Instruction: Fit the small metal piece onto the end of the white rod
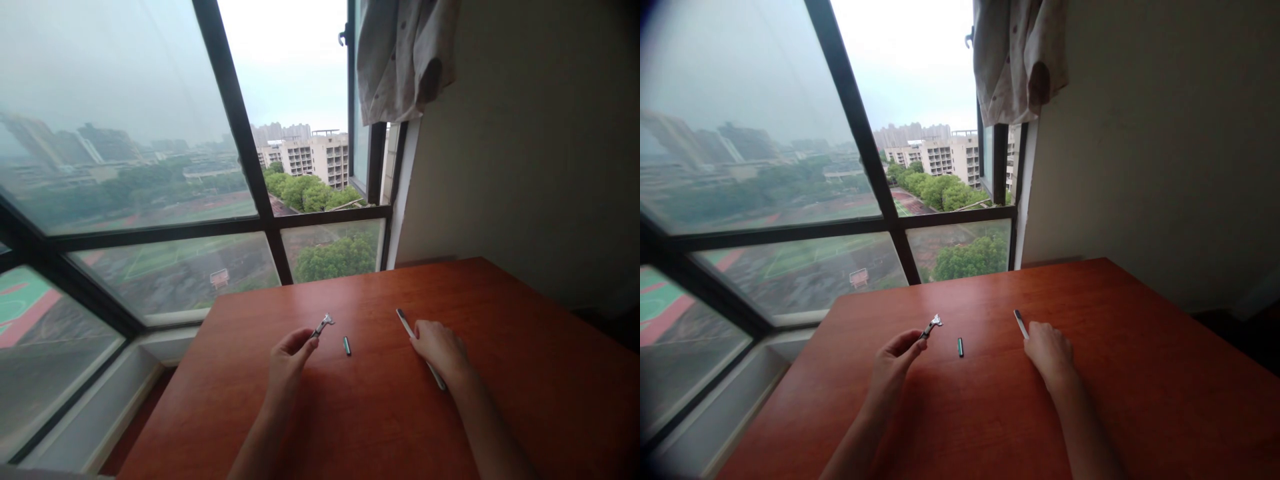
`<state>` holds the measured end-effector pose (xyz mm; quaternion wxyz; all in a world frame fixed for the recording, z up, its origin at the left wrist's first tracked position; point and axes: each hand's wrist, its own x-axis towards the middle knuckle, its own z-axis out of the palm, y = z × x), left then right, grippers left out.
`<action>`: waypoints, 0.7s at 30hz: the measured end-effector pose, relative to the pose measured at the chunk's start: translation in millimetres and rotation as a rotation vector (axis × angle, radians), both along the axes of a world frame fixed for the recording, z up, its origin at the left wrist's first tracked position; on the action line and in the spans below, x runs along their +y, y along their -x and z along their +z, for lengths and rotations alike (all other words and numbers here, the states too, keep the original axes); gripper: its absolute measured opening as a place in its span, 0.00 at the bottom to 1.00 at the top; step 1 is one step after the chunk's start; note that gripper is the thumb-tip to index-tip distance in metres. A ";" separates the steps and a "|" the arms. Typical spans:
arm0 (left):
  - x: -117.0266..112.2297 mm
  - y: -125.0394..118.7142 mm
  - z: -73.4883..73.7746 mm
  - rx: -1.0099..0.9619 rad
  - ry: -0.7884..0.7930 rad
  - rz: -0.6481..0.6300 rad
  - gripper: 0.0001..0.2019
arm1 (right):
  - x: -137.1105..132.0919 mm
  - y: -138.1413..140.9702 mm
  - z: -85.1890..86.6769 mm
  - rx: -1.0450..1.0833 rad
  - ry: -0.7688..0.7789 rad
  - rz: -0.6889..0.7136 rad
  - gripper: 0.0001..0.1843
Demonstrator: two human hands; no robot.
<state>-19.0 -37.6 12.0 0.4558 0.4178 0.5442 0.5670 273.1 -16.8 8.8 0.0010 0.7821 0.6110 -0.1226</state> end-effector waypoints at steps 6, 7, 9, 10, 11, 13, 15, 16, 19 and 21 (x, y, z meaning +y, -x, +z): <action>0.7 0.9 -2.2 0.032 -0.036 0.003 0.12 | 0.4 -3.7 0.4 -0.007 0.005 -0.020 0.11; 0.7 1.0 -2.8 0.044 -0.040 -0.002 0.12 | 0.4 -4.1 0.6 -0.010 0.005 -0.024 0.11; 0.7 1.5 -4.2 0.061 -0.049 -0.010 0.12 | 0.4 -4.3 1.0 -0.016 0.001 -0.032 0.10; 0.7 1.8 -5.0 0.064 -0.053 -0.013 0.11 | 0.3 -4.3 1.1 -0.018 -0.002 -0.036 0.10; 0.9 2.2 -5.7 0.065 -0.057 -0.015 0.11 | 0.2 -4.3 1.2 -0.019 -0.005 -0.040 0.10; 1.2 2.7 -6.9 0.063 -0.065 -0.021 0.12 | -0.1 -4.8 1.0 -0.020 -0.008 -0.049 0.09; 1.5 3.0 -7.3 0.060 -0.071 -0.027 0.12 | -0.4 -6.5 0.4 -0.020 -0.007 -0.051 0.09; 1.6 2.9 -7.3 0.061 -0.073 -0.027 0.12 | -0.5 -7.8 0.1 -0.020 -0.005 -0.051 0.09; 1.4 2.3 -6.7 0.073 -0.075 -0.024 0.12 | 0.6 -10.6 -0.7 -0.023 -0.022 -0.056 0.08; 1.1 1.7 -6.5 0.084 -0.078 -0.026 0.12 | 2.2 -7.2 -1.3 -0.015 -0.063 -0.043 0.09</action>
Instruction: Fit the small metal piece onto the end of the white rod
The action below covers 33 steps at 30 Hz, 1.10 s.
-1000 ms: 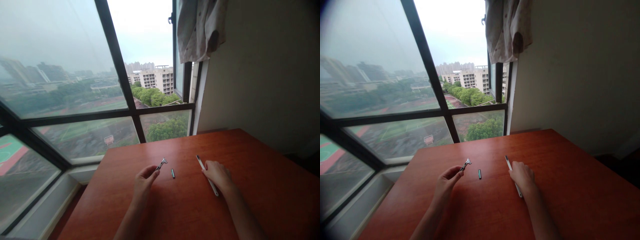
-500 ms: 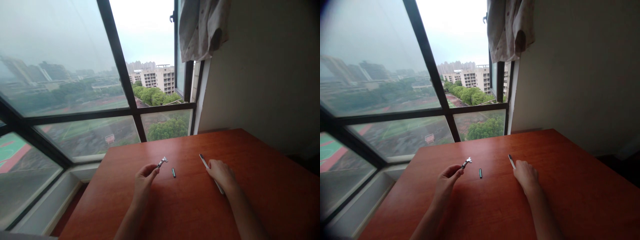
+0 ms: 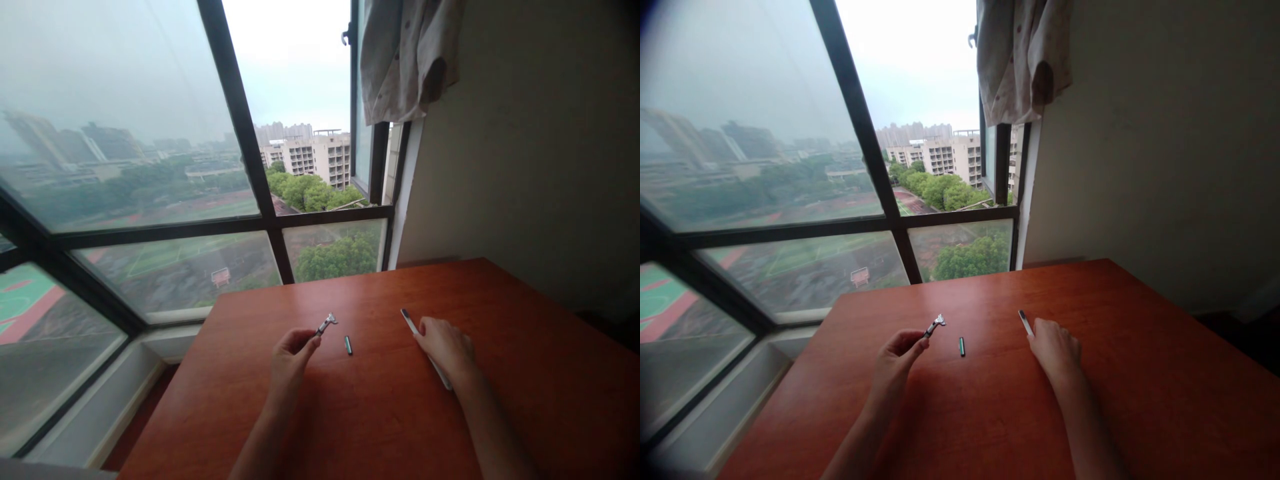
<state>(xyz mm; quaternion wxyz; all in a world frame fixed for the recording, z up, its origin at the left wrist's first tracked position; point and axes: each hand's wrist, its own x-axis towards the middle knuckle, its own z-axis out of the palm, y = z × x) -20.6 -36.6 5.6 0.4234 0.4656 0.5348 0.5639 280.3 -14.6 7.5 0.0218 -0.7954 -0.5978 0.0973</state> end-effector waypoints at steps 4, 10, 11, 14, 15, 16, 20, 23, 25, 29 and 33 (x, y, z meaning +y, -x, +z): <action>-0.3 -1.3 -1.3 0.000 -0.001 -0.014 0.11 | 0.4 30.6 -4.1 0.174 -0.130 0.242 0.09; 1.0 -2.1 -5.5 0.003 -0.021 -0.054 0.10 | -12.9 90.3 -13.4 0.334 -0.211 0.599 0.22; 1.3 -2.4 -5.8 0.006 -0.025 -0.059 0.09 | -14.2 95.1 -14.0 0.310 -0.206 0.615 0.24; 1.8 -3.4 -5.8 0.013 -0.024 -0.074 0.10 | -14.6 100.3 -13.6 0.258 -0.200 0.639 0.22; 1.9 -3.6 -5.6 0.013 -0.021 -0.077 0.10 | -14.0 100.0 -12.9 0.248 -0.195 0.643 0.20; 1.9 -3.7 -5.4 0.014 -0.017 -0.078 0.10 | -13.5 99.0 -12.1 0.239 -0.187 0.648 0.18; 2.3 -3.6 -5.4 0.022 -0.010 -0.067 0.10 | -13.0 93.5 -9.1 0.222 -0.154 0.693 0.15; 2.6 -4.6 -5.8 -0.004 -0.013 -0.084 0.10 | -13.8 91.0 -8.7 0.218 -0.145 0.716 0.14; 2.6 -6.1 -5.9 -0.042 -0.014 -0.100 0.10 | -13.8 90.1 -9.5 0.225 -0.155 0.715 0.14; 2.1 -7.3 -5.5 -0.082 0.002 -0.151 0.13 | -12.1 86.7 -12.1 0.271 -0.191 0.725 0.09; 1.2 -4.5 -5.5 -0.001 0.033 -0.193 0.12 | -10.4 78.1 -15.4 0.314 -0.156 0.761 0.02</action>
